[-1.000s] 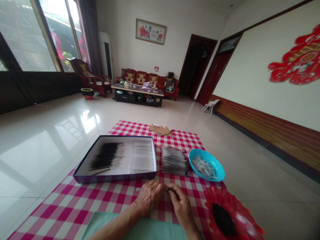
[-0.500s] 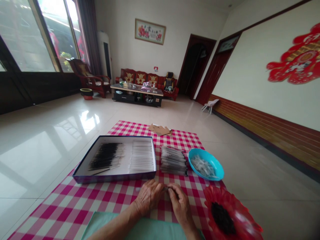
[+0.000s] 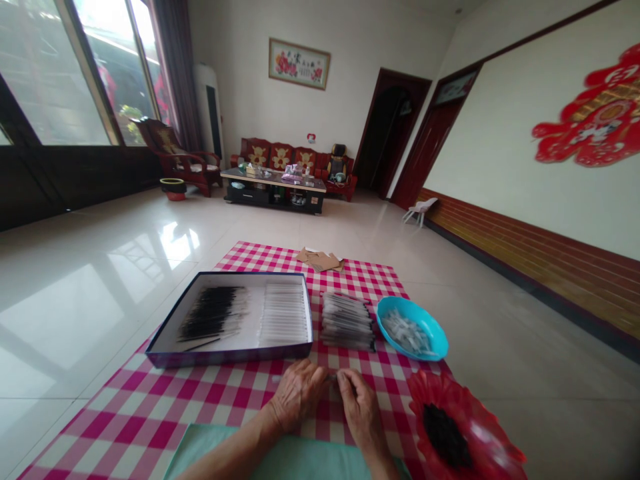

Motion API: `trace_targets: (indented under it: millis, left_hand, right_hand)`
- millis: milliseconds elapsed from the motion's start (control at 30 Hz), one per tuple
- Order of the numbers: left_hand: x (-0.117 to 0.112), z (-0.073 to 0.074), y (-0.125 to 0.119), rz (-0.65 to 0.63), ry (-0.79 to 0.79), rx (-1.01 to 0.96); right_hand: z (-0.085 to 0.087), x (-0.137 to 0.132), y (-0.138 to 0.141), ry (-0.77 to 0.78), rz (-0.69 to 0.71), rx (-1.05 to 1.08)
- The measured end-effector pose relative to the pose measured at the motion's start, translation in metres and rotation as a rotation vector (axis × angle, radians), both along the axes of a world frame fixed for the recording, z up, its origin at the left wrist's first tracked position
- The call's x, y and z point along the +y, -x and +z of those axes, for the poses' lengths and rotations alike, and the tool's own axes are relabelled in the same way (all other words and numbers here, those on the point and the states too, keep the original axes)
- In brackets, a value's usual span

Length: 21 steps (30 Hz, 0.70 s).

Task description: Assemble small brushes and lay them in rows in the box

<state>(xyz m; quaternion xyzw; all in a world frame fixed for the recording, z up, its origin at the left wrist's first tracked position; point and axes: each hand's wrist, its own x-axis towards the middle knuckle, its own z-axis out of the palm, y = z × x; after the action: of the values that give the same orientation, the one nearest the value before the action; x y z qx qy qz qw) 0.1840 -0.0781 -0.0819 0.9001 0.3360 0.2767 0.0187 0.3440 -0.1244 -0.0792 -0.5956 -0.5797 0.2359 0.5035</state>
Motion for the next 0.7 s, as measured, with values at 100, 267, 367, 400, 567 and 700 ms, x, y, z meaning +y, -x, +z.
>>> trace_targets:
  millis: [100, 267, 367, 400, 567, 700]
  left_hand:
    - [-0.0003, 0.0001, 0.0, -0.012, 0.009, -0.011]
    - [-0.0006, 0.0021, 0.0003, -0.013, 0.026, -0.016]
    - [-0.0006, 0.0024, 0.0004, -0.021, 0.033, -0.017]
    - [-0.0004, 0.0022, 0.0004, -0.024, 0.035, -0.015]
    - [0.0008, -0.0015, 0.0002, -0.017, 0.031, 0.017]
    - [0.0019, -0.0049, 0.0, -0.014, 0.018, 0.015]
  right_hand:
    - [-0.0017, -0.0012, -0.0011, -0.032, 0.048, 0.044]
    - [-0.0056, -0.0037, -0.0011, 0.011, 0.099, 0.152]
    - [-0.0065, -0.0038, 0.0007, 0.057, 0.128, 0.234]
    - [-0.0063, -0.0035, 0.0014, 0.067, 0.127, 0.255]
    - [-0.0028, -0.0016, 0.0025, 0.076, 0.002, 0.18]
    - [-0.001, -0.0023, -0.0005, 0.016, -0.031, 0.096]
